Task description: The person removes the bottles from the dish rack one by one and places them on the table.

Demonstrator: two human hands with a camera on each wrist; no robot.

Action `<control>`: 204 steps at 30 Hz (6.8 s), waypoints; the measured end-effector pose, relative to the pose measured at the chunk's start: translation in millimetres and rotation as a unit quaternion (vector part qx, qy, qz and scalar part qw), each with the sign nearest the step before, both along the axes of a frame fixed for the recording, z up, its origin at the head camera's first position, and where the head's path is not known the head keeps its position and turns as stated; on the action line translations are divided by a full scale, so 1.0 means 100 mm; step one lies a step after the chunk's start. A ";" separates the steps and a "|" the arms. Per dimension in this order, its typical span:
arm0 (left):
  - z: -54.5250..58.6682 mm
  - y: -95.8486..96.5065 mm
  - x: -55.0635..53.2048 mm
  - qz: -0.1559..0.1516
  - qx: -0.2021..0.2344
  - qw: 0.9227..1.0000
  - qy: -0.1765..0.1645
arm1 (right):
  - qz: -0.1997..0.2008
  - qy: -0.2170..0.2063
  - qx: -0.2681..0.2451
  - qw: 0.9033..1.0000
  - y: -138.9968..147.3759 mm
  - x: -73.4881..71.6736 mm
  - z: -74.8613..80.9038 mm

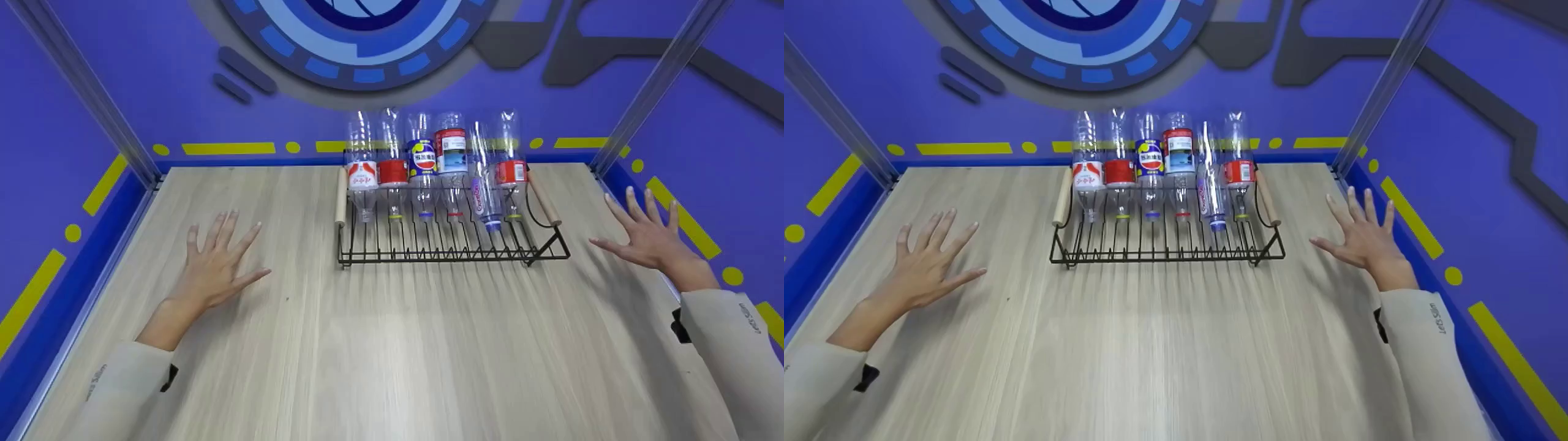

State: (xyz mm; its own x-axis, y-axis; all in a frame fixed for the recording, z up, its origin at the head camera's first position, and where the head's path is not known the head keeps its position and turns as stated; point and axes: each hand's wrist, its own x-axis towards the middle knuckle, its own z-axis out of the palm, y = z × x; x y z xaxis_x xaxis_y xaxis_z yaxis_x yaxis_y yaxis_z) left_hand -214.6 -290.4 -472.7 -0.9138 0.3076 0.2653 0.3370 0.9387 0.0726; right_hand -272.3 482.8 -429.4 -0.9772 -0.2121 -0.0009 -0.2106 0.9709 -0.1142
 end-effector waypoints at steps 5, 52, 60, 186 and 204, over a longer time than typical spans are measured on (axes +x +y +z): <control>0.01 0.09 0.00 -0.012 0.007 1.000 0.001 | 0.001 -0.008 -0.008 1.000 -0.05 -0.05 0.04; 0.10 0.82 -0.24 -0.065 0.355 0.918 -0.166 | -0.027 -0.091 -0.340 0.936 -0.35 -0.30 0.31; 0.15 0.95 -0.29 -0.077 0.349 0.917 -0.179 | -0.025 -0.103 -0.352 0.930 -0.36 -0.25 0.33; -0.12 1.25 -0.68 -0.112 0.504 0.796 -0.317 | -0.101 -0.054 -0.471 0.875 -1.54 -0.99 0.73; -0.14 1.23 -0.67 -0.106 0.495 0.797 -0.329 | -0.014 -0.091 -0.546 0.833 -1.48 -0.79 0.71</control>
